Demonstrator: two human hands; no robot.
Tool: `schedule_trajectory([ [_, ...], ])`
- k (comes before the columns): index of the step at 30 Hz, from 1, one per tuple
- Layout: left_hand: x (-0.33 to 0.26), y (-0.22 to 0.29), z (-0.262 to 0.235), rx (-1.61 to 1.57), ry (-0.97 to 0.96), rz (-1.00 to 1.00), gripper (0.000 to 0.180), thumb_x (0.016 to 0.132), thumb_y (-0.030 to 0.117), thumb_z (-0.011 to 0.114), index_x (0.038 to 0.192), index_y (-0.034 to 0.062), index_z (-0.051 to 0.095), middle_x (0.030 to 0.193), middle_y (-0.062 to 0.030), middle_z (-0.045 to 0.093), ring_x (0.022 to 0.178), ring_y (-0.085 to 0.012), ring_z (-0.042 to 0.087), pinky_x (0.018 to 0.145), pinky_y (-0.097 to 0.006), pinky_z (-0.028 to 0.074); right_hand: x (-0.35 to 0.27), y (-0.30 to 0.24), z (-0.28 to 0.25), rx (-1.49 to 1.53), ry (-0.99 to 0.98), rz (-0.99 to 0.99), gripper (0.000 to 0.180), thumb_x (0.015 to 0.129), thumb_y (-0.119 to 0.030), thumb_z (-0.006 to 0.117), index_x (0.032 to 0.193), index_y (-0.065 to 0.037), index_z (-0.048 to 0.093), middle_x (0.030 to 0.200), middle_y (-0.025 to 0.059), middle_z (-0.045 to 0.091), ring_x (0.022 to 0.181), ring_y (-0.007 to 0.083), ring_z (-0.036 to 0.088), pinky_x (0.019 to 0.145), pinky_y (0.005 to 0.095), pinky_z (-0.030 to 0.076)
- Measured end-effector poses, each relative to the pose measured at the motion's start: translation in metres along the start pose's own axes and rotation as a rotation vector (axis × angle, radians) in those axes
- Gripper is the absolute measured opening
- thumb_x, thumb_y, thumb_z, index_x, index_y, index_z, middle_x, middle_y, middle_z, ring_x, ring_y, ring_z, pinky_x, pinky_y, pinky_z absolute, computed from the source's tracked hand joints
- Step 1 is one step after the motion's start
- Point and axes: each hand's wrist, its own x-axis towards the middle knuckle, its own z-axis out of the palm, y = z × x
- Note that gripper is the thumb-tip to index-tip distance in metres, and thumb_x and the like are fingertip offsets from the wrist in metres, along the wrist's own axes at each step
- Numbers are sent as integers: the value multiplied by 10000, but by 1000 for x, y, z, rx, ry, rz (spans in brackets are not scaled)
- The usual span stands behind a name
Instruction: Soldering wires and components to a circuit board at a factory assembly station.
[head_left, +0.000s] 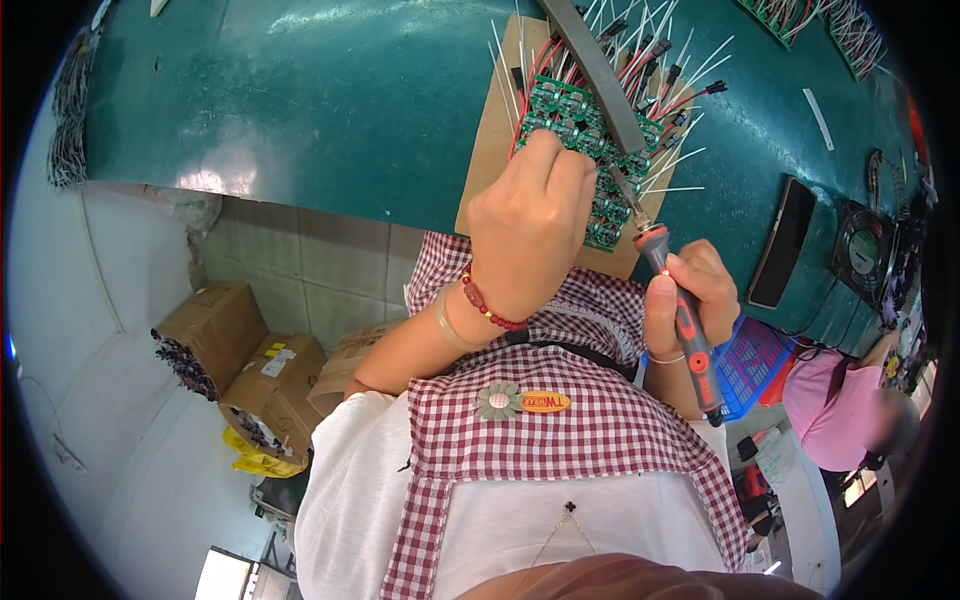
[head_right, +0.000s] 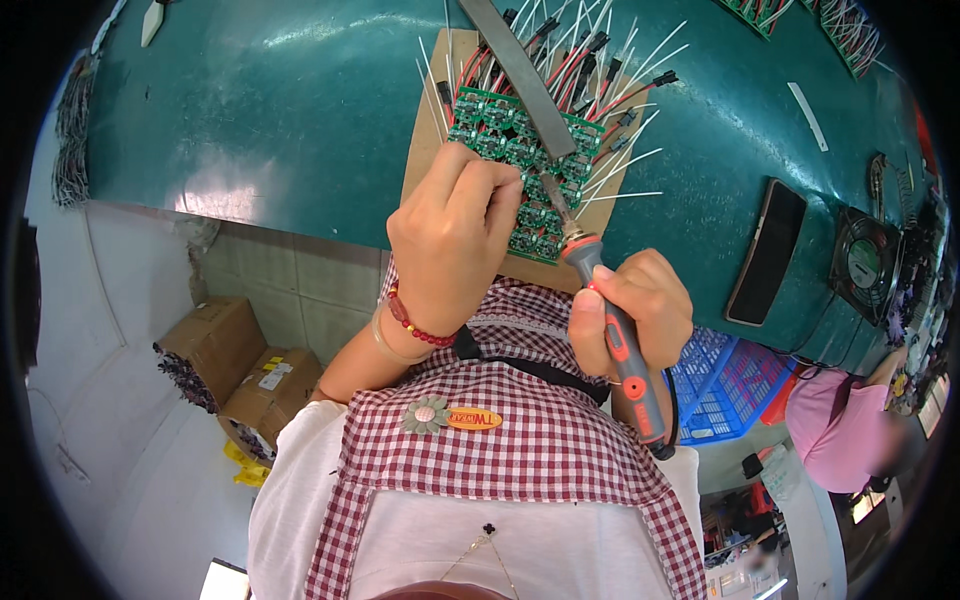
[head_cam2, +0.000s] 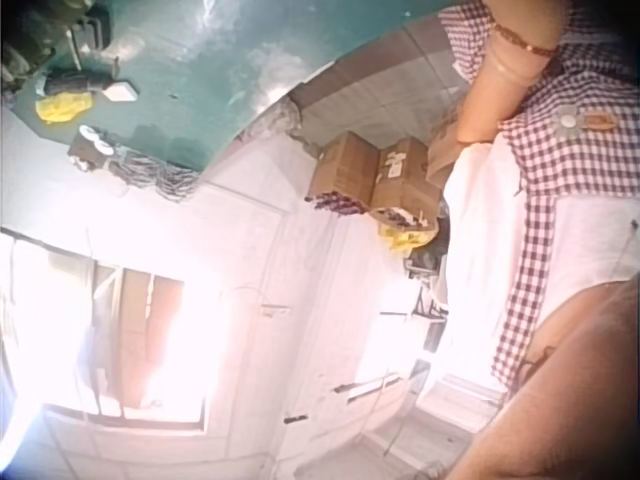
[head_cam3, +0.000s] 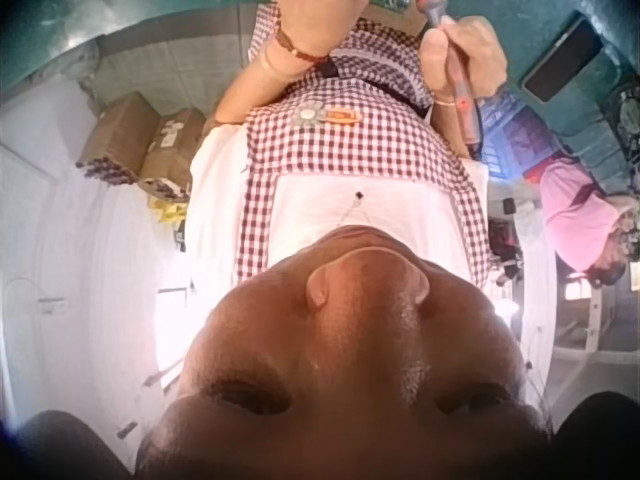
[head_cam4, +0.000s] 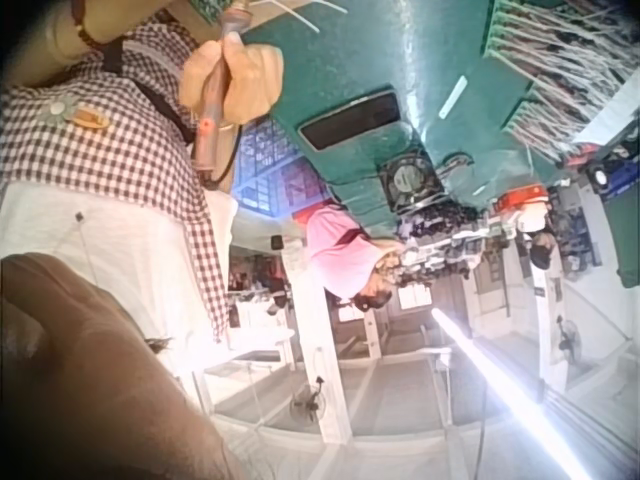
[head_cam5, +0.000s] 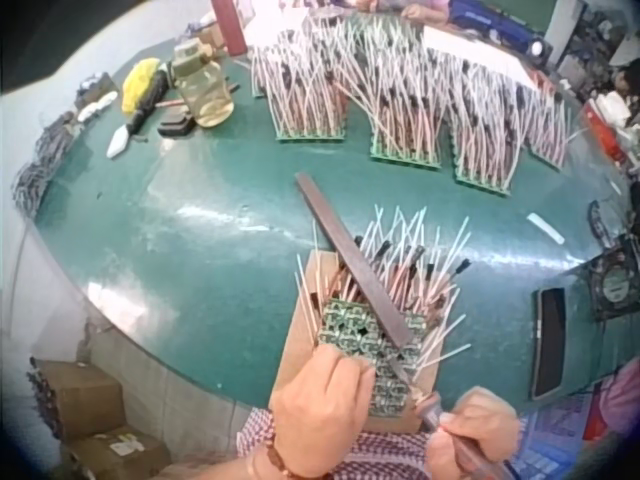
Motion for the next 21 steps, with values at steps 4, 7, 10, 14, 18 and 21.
schedule_trajectory([
  [4,0,-1,1,-10,-7,3,115,757,62,686,806,63,582,775,-56,505,667,-222,581,509,-341,468,2,-2,3,-62,-46,-60,139,718,26,620,846,29,566,512,41,455,407,151,391,421,292,317],
  [7,-1,1,-2,-16,24,-34,114,742,17,708,795,56,614,752,-54,550,615,-230,587,525,-330,462,-4,2,2,-29,15,-49,143,717,26,619,852,29,572,510,43,453,408,155,398,419,292,318],
  [10,-1,2,1,-45,30,-13,114,743,20,710,796,54,615,753,-58,549,618,-232,585,527,-330,462,-5,3,1,21,66,-22,146,714,26,621,853,28,576,512,48,460,410,160,410,419,289,320],
  [14,2,3,1,4,-4,-19,115,745,23,711,799,55,615,756,-60,549,620,-231,584,530,-326,463,-1,3,1,-4,22,-7,150,707,21,627,849,27,579,517,55,474,412,162,425,420,283,319],
  [18,1,1,2,-16,15,-5,100,759,10,693,824,39,623,783,-76,556,627,-239,585,538,-326,466,0,0,1,-25,14,22,145,706,16,630,842,26,581,520,58,480,414,161,432,422,283,319],
  [21,-1,-1,-6,-50,8,-21,107,771,-20,670,856,25,623,798,-85,553,632,-231,586,545,-316,467,-1,2,-1,-43,-19,1,164,719,14,624,875,29,574,517,53,466,416,163,420,426,289,324],
])
